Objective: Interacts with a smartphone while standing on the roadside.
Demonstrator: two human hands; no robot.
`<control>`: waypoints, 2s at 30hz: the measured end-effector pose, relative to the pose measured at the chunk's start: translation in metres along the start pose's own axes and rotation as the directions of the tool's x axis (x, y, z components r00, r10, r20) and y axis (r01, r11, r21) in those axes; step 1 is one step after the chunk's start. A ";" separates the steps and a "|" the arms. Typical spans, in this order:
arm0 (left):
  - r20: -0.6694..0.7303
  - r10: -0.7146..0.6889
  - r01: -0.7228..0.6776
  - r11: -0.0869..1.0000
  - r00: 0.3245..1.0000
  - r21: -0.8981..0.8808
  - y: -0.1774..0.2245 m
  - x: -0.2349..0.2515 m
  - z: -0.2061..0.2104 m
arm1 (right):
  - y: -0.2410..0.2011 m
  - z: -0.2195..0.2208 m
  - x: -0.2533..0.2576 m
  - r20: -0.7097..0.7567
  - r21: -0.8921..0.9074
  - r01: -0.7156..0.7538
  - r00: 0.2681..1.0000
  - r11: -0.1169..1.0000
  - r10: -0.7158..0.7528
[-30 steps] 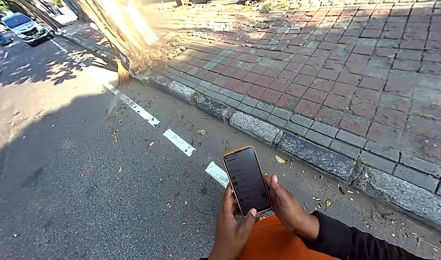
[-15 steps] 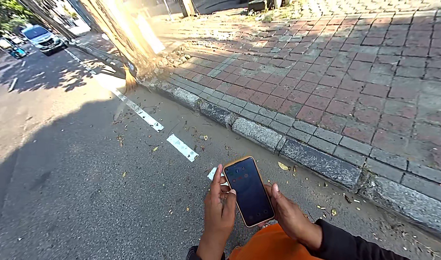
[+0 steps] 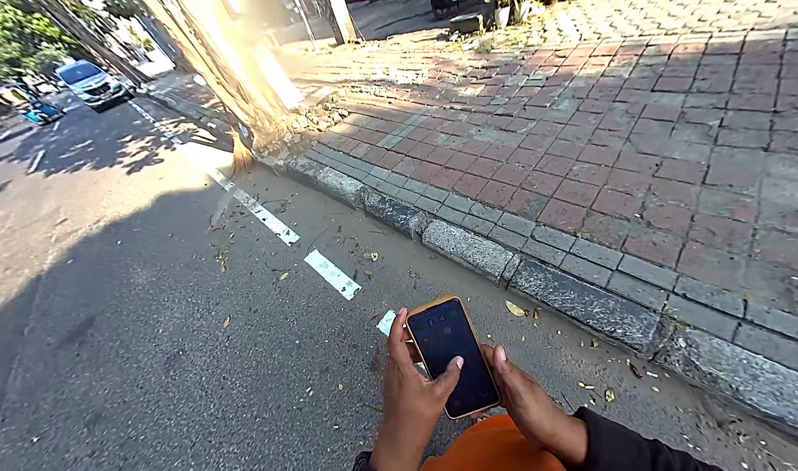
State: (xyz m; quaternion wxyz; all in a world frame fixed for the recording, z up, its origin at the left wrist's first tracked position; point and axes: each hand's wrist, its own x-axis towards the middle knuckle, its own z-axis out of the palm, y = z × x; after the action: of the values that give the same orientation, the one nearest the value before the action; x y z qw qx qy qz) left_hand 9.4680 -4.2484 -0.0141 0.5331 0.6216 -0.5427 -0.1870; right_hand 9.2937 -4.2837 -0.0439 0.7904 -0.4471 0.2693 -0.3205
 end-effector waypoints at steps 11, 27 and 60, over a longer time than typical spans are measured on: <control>-0.024 0.055 -0.057 0.996 0.998 -0.075 -0.002 0.001 -0.009 | 0.003 0.002 0.005 0.025 -0.031 -0.012 1.000 0.999 0.013; -0.017 0.089 -0.091 0.981 0.996 -0.169 -0.006 0.001 -0.022 | 0.005 0.006 0.006 0.032 -0.018 -0.046 0.998 0.999 0.046; 0.005 0.019 -0.018 0.976 1.000 -0.217 -0.007 -0.003 -0.020 | 0.003 0.004 0.002 0.015 -0.050 -0.067 0.998 0.997 0.068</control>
State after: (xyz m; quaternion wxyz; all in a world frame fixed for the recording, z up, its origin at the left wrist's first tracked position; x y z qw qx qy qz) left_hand 9.4870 -4.2372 -0.0143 0.5975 0.5541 -0.5266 -0.2421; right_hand 9.2986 -4.2813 -0.0447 0.7916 -0.4599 0.2856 -0.2833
